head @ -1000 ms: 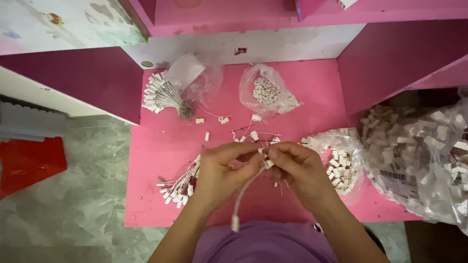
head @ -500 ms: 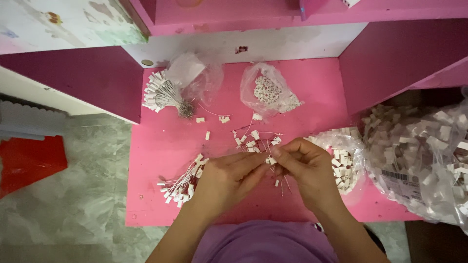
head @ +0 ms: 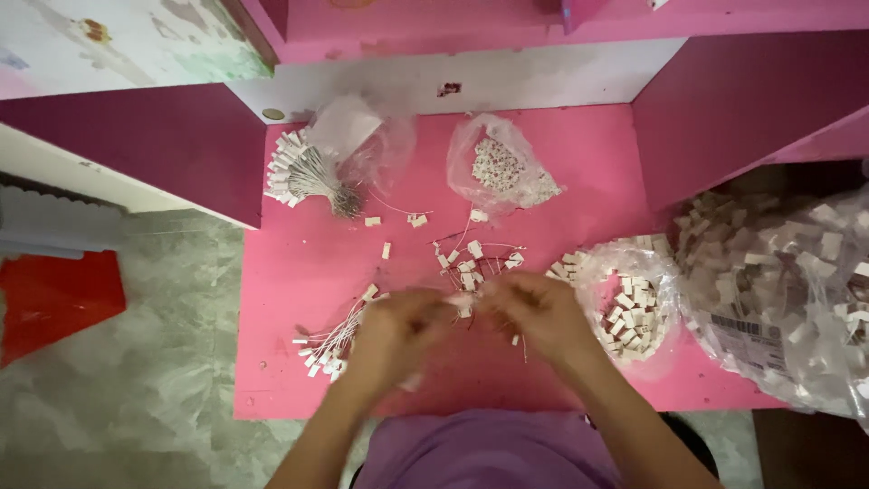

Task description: Assembling small electronic components by attaching plastic connectors to the ends of wires.

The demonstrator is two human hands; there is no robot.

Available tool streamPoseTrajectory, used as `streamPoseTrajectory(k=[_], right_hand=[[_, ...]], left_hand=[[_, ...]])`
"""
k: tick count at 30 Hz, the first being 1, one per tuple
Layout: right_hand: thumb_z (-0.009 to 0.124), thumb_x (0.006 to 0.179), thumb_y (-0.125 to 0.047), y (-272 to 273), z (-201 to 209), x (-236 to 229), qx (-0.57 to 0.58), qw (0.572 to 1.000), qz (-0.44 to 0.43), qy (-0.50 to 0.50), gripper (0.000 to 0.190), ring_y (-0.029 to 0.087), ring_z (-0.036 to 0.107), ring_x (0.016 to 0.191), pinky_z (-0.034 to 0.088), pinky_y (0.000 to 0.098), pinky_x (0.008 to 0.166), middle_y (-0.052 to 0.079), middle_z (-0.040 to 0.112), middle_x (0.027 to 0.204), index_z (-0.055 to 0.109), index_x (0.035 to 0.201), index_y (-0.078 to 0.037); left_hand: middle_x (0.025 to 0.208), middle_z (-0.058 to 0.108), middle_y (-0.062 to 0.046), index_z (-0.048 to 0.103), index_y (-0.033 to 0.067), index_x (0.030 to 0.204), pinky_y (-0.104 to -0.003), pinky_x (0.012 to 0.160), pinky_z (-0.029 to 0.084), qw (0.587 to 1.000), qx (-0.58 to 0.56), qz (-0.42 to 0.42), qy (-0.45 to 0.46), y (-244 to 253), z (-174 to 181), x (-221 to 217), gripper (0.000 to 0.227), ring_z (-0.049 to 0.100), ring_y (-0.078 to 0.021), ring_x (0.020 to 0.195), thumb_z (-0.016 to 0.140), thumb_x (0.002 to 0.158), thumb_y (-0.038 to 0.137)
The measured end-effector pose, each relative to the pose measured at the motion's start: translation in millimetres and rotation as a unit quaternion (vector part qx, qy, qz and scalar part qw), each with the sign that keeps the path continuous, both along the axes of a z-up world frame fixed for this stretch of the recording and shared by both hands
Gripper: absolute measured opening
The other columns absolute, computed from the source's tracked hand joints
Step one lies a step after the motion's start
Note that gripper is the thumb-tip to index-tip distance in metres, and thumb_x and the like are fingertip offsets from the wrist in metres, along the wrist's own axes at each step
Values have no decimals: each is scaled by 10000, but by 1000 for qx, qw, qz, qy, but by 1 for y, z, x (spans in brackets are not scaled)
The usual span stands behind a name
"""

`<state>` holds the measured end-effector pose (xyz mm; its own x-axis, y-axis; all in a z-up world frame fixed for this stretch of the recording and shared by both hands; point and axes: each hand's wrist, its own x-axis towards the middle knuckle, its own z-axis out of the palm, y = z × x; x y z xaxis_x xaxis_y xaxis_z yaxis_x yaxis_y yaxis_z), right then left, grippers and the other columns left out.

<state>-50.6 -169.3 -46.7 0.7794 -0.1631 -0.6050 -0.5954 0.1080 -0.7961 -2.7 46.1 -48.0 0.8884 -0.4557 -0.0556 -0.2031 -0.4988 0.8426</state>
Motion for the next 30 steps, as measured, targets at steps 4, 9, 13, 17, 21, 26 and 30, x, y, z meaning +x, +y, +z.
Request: streamPoseTrajectory(k=[4, 9, 13, 17, 21, 26, 30], right_hand=[[653, 936, -274, -53, -52, -2, -83, 992, -95, 11, 201, 148, 696, 661, 585, 307, 592, 63, 743, 809, 723, 972, -88], [681, 944, -225, -55, -89, -7, -168, 981, 54, 85, 200, 195, 691, 746, 583, 343, 686, 68, 761, 898, 749, 1058, -76], [740, 864, -215, -45, -174, -7, -274, 950, 121, -93, 241, 195, 740, 805, 591, 340, 737, 65, 771, 915, 768, 1052, -67], [675, 941, -326, -5, -148, 25, -363, 903, 231, -18, 288, 278, 731, 811, 575, 421, 768, 129, 754, 891, 746, 1103, -98], [713, 890, -442, 16, -156, 39, -442, 854, 272, 34, 399, 312, 723, 846, 576, 470, 755, 128, 735, 910, 707, 1155, -144], [738, 849, -343, 16, -169, 36, -462, 853, 241, -37, 353, 363, 720, 887, 571, 497, 774, 141, 739, 929, 705, 1133, -137], [787, 774, -358, 20, -155, 35, -456, 855, 235, -71, 510, 385, 701, 880, 554, 528, 709, 146, 701, 1072, 634, 1211, -144]], left_hand=[[784, 756, -143, 751, 38, 1025, -357, 623, 573, 989, 78, 123, 22, 69, -60, 13, 228, 742, -243, 640, 721, 874, 206], [846, 724, -157, 786, 65, 923, -424, 657, 567, 962, 219, 143, -76, 102, -139, 0, 157, 710, -333, 718, 724, 860, 195], [882, 726, -143, 785, 78, 961, -460, 653, 563, 956, 239, 154, -79, 86, -105, 3, 237, 709, -343, 764, 788, 798, 251], [1010, 730, -143, 780, 69, 980, -428, 730, 582, 960, 171, 159, -156, 59, -91, 9, 243, 715, -333, 854, 792, 795, 227], [1048, 732, -127, 778, 86, 991, -394, 765, 597, 968, 160, 75, -179, 38, -120, 9, 204, 728, -294, 881, 770, 832, 214], [978, 746, -125, 783, 91, 940, -426, 738, 580, 990, 104, 56, -73, -5, -94, 7, 176, 727, -309, 836, 750, 847, 236], [939, 757, -104, 799, 154, 971, -447, 723, 565, 988, 151, 8, -27, -33, -105, 17, 220, 725, -305, 801, 715, 856, 322]])
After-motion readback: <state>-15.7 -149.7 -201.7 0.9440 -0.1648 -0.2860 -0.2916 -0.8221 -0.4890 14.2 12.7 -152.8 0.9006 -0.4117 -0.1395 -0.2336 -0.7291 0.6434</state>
